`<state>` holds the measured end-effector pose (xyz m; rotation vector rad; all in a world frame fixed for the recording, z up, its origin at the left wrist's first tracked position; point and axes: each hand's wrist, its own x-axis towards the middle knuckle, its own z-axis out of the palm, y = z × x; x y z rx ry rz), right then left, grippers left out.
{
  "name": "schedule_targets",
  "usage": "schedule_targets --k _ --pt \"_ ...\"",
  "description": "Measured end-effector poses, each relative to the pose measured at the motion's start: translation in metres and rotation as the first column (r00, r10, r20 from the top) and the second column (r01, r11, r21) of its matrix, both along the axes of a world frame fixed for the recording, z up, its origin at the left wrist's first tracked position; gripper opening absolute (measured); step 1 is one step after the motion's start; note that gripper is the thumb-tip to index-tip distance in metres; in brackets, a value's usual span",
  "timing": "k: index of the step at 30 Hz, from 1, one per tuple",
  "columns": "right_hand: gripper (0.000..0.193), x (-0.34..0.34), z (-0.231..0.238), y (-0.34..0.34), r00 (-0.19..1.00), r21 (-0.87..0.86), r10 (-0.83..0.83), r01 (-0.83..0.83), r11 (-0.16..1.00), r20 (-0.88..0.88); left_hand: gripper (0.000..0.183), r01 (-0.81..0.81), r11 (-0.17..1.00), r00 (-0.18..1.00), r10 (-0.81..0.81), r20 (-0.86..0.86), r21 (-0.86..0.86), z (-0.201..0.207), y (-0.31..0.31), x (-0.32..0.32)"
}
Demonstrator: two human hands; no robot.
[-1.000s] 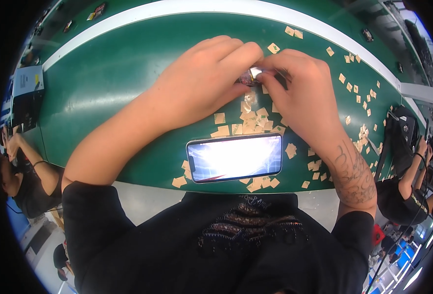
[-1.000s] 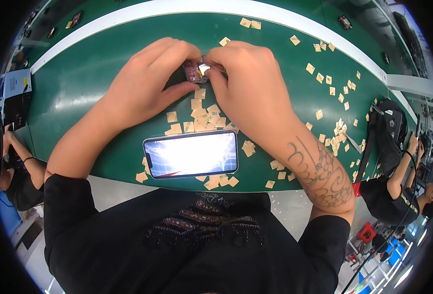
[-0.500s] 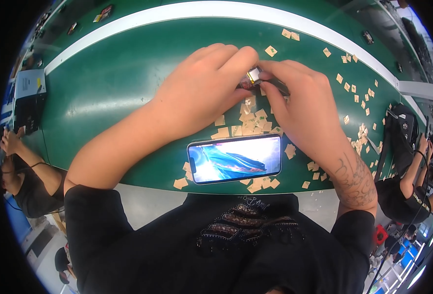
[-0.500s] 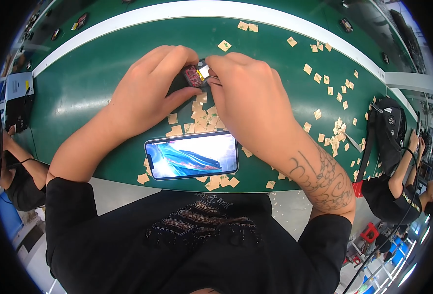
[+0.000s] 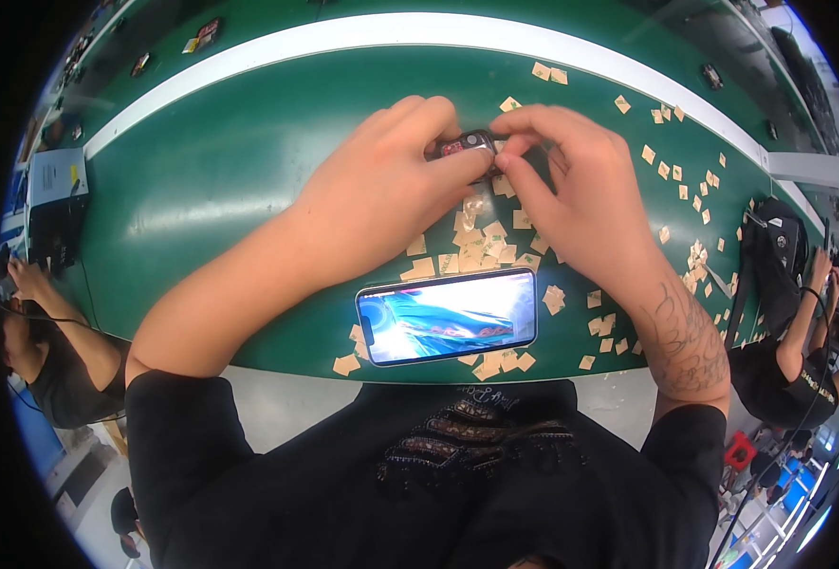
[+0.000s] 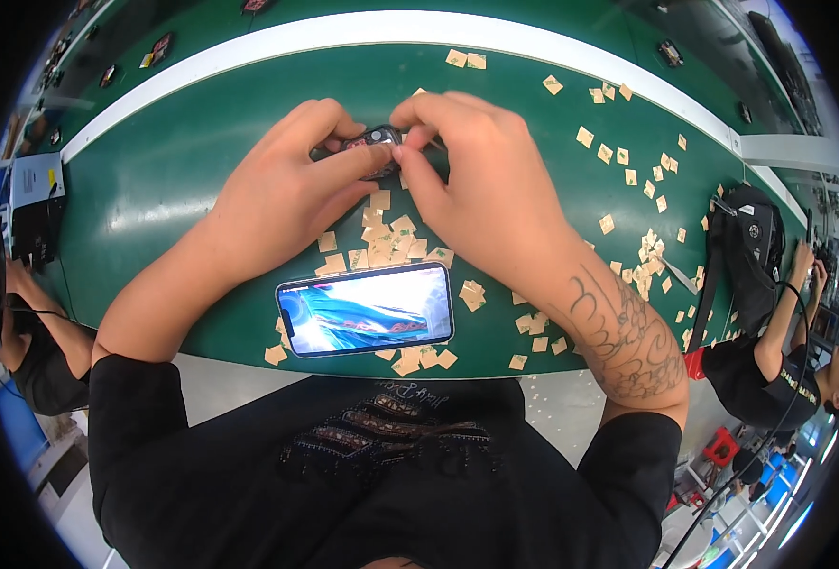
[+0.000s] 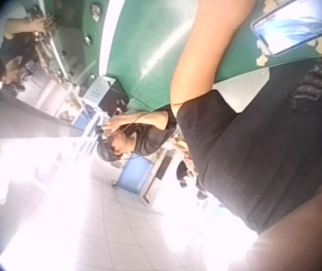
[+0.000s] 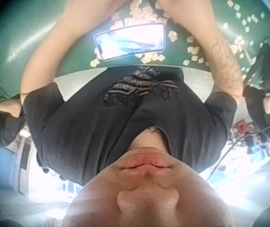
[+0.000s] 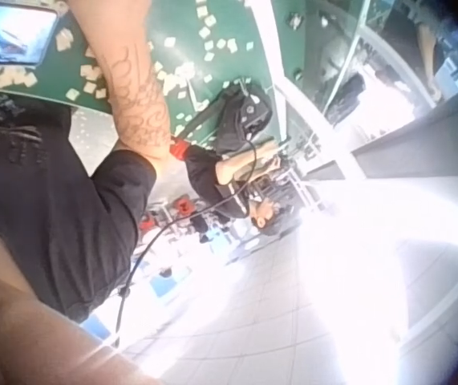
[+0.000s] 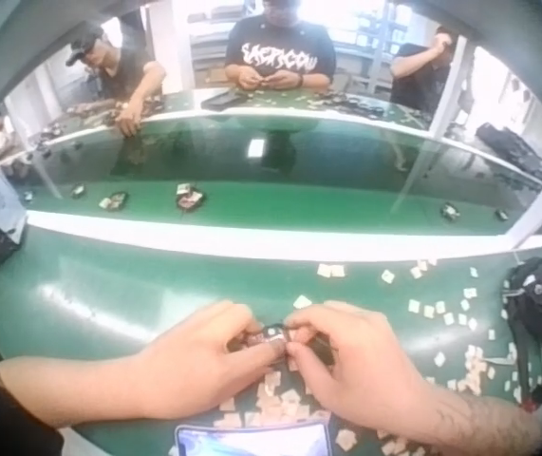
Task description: Manually assembling small metal plates into card-reader housings on a factory assembly line.
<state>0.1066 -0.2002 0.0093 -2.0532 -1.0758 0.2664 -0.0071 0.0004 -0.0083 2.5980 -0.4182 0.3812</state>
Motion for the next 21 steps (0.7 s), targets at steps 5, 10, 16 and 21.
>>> schedule_targets --k 5,10,16,21 --pt "0.021 0.013 -0.011 -0.001 1.000 0.028 -0.009 0.009 1.000 -0.019 0.040 -0.002 0.999 1.000 0.000 0.022 0.048 0.000 0.000 0.002" --pt "0.019 0.020 -0.012 0.001 0.872 0.105 0.083 -0.037 0.994 -0.482 0.048 0.065 0.992 0.981 -0.044 0.188 -0.107 0.003 0.004 0.007" --pt "0.016 0.016 -0.005 -0.002 0.893 0.208 0.083 0.012 0.978 -0.443 0.045 -0.169 0.811 0.967 0.026 -0.254 -0.560 0.018 -0.002 0.008" --pt "0.019 0.015 -0.011 0.001 0.912 0.280 0.082 0.038 0.959 -0.402 0.035 -0.126 0.749 0.960 -0.074 -0.271 -0.650 0.014 -0.001 0.021"
